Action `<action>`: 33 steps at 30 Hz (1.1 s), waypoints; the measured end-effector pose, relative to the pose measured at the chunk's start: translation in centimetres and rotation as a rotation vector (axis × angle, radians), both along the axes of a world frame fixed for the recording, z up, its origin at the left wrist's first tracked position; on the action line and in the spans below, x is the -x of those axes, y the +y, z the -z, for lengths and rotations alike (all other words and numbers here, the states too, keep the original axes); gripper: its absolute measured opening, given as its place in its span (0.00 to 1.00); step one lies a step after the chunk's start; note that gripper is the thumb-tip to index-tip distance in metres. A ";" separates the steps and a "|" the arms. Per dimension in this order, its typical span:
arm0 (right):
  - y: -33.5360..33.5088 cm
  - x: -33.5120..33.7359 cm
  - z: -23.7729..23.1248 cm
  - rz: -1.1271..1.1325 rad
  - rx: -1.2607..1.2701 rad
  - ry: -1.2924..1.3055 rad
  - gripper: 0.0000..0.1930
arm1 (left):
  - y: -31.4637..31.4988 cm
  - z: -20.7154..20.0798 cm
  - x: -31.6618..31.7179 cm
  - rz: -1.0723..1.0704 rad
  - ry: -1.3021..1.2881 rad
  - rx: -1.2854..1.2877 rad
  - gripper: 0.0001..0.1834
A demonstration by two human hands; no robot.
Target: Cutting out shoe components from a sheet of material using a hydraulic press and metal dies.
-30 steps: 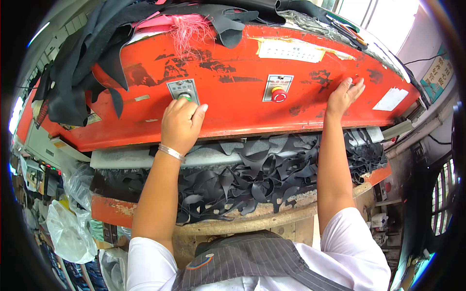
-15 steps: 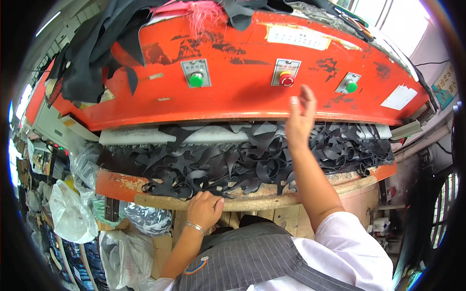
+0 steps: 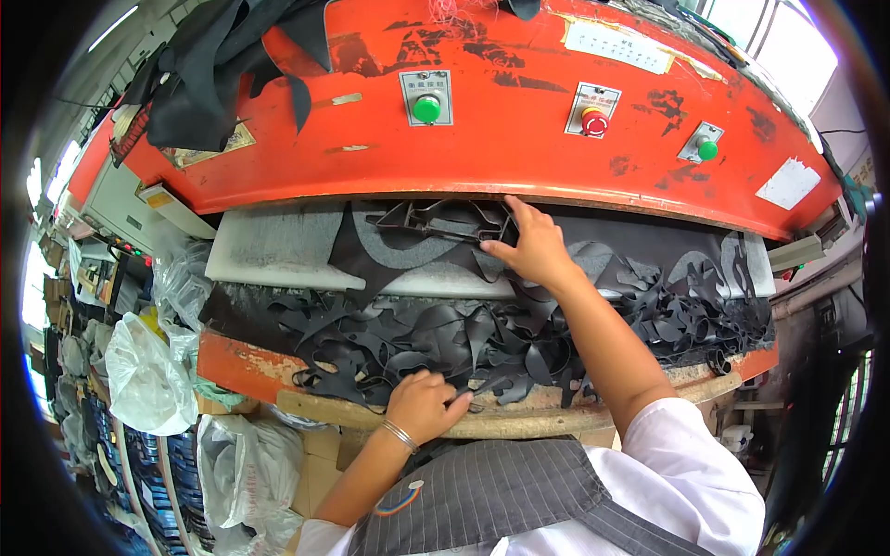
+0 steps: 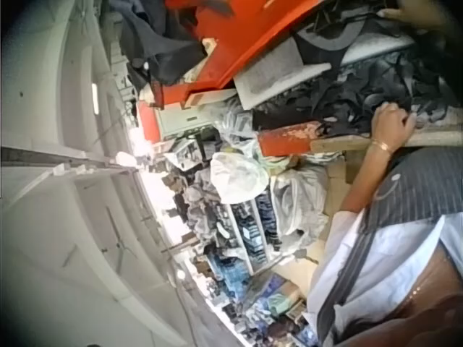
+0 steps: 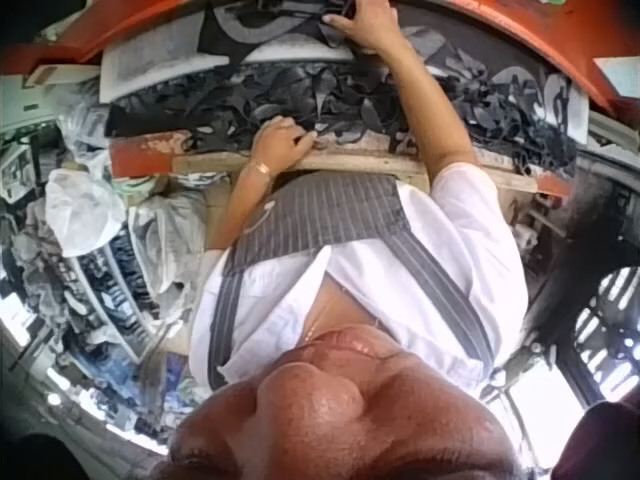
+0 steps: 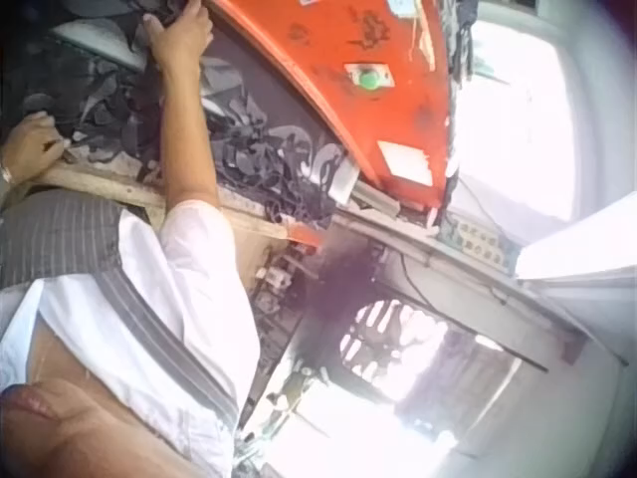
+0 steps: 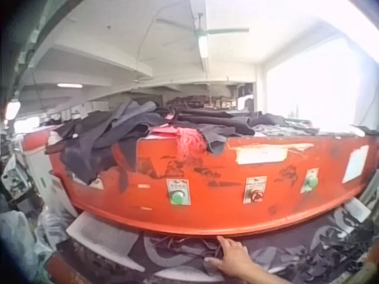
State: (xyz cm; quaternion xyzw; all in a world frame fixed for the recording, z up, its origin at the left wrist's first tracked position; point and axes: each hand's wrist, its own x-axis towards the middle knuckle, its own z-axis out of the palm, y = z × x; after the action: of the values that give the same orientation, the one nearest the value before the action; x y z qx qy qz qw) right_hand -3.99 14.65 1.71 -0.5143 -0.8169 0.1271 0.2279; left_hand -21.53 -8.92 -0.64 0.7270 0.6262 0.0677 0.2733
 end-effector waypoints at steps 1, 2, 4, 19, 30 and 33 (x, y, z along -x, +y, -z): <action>0.6 1.3 -0.1 -0.005 0.081 -0.081 0.47 | 0.7 0.0 0.4 -0.017 -0.067 -0.179 0.14; 0.9 2.7 -0.3 0.010 0.124 -0.167 0.48 | 1.3 0.2 0.9 -0.035 -0.133 -0.359 0.14; 1.4 5.4 0.5 0.028 0.080 -0.246 0.49 | 1.6 1.0 2.5 -0.016 -0.089 -0.401 0.16; -2.8 4.0 -4.9 -0.834 -0.397 -0.016 0.24 | 9.0 -3.7 14.2 -0.361 -1.345 0.130 0.36; -8.0 0.8 -3.2 -0.423 0.312 0.613 0.56 | 14.1 -7.4 1.8 -0.434 -1.753 0.100 0.32; -6.7 0.0 -2.3 -0.246 0.091 0.566 0.59 | 16.9 -7.4 -1.9 -0.265 -1.793 0.043 0.36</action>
State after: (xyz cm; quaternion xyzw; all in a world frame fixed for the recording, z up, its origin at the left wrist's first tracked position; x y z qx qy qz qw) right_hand -3.99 7.96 4.00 -0.3654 -0.7708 0.3282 0.4058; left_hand -19.68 7.95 6.73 0.3183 0.2582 0.6275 0.6620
